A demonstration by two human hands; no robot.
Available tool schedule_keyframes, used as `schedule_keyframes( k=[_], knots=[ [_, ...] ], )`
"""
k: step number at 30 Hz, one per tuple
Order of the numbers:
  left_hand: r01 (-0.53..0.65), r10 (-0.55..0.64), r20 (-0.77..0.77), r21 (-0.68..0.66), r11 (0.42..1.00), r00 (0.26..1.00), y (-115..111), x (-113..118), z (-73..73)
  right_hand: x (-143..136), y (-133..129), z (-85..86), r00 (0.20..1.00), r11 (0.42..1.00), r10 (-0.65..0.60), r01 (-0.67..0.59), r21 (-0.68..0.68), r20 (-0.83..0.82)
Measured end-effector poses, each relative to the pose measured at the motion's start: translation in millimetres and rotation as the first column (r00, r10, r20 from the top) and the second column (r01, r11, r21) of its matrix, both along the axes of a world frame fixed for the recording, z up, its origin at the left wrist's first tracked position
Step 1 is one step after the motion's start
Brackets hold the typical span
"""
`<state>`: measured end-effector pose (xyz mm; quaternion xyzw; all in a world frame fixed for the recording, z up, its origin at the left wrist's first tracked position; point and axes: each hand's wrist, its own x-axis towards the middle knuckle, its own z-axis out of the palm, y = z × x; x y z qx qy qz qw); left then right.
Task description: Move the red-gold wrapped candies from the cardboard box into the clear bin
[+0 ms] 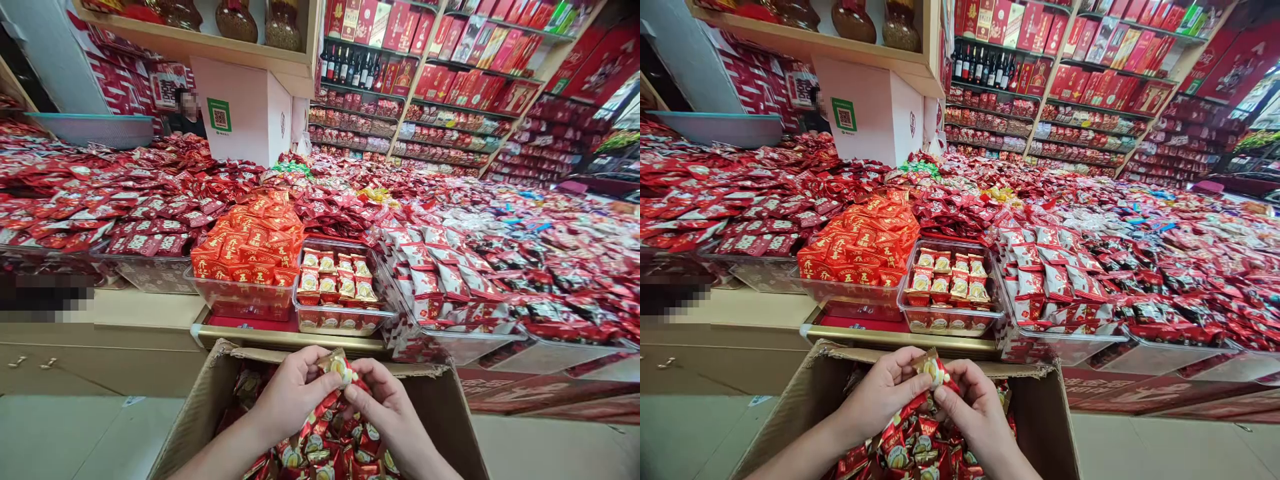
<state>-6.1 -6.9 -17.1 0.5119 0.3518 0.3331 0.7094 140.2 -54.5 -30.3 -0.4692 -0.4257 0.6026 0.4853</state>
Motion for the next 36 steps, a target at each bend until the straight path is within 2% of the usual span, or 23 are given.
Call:
schedule_keyframes(
  k=[3,6,8,10,11,13,16,24,30,36],
  knots=[
    [-0.033,0.038,0.064,-0.071,0.997,0.997,-0.2,2.6,-3.9,6.9,5.0,8.5,0.998,0.998,0.029,-0.033,0.060,0.064],
    [-0.085,0.087,0.026,-0.066,0.994,0.996,0.2,3.0,-7.6,19.2,28.5,32.0,0.949,0.962,-0.064,-0.023,0.271,0.308],
    [-0.098,0.097,-0.005,-0.063,0.993,0.995,0.7,2.4,-9.7,24.8,53.6,53.7,0.845,0.893,-0.183,-0.070,0.444,0.502],
    [-0.090,0.089,-0.014,-0.065,0.994,0.996,1.4,1.5,-11.0,24.9,80.7,73.9,0.676,0.817,-0.298,-0.185,0.547,0.673],
    [-0.088,0.087,-0.013,-0.063,0.994,0.996,1.8,1.1,-11.4,22.8,93.3,82.0,0.590,0.793,-0.327,-0.253,0.554,0.738],
    [-0.089,0.089,-0.010,-0.050,0.995,0.996,2.4,0.4,-11.8,15.6,113.9,92.3,0.443,0.784,-0.329,-0.364,0.503,0.834],
    [-0.088,0.088,-0.015,-0.035,0.996,0.996,2.9,-0.3,-12.0,3.9,132.8,94.7,0.342,0.803,-0.223,-0.467,0.371,0.913],
    [-0.074,0.073,-0.031,-0.014,0.997,0.997,2.6,0.1,-12.2,-9.5,154.6,76.4,0.305,0.778,-0.005,-0.598,0.195,0.952],
    [-0.058,0.058,-0.034,0.000,0.998,0.998,3.4,-1.3,-12.0,-14.6,156.2,67.1,0.317,0.784,0.046,-0.600,0.163,0.947],
    [-0.028,0.028,-0.004,-0.025,0.999,1.000,2.7,-3.8,-12.6,-13.5,155.2,67.0,0.360,0.792,0.064,-0.586,0.173,0.931]
  ],
)
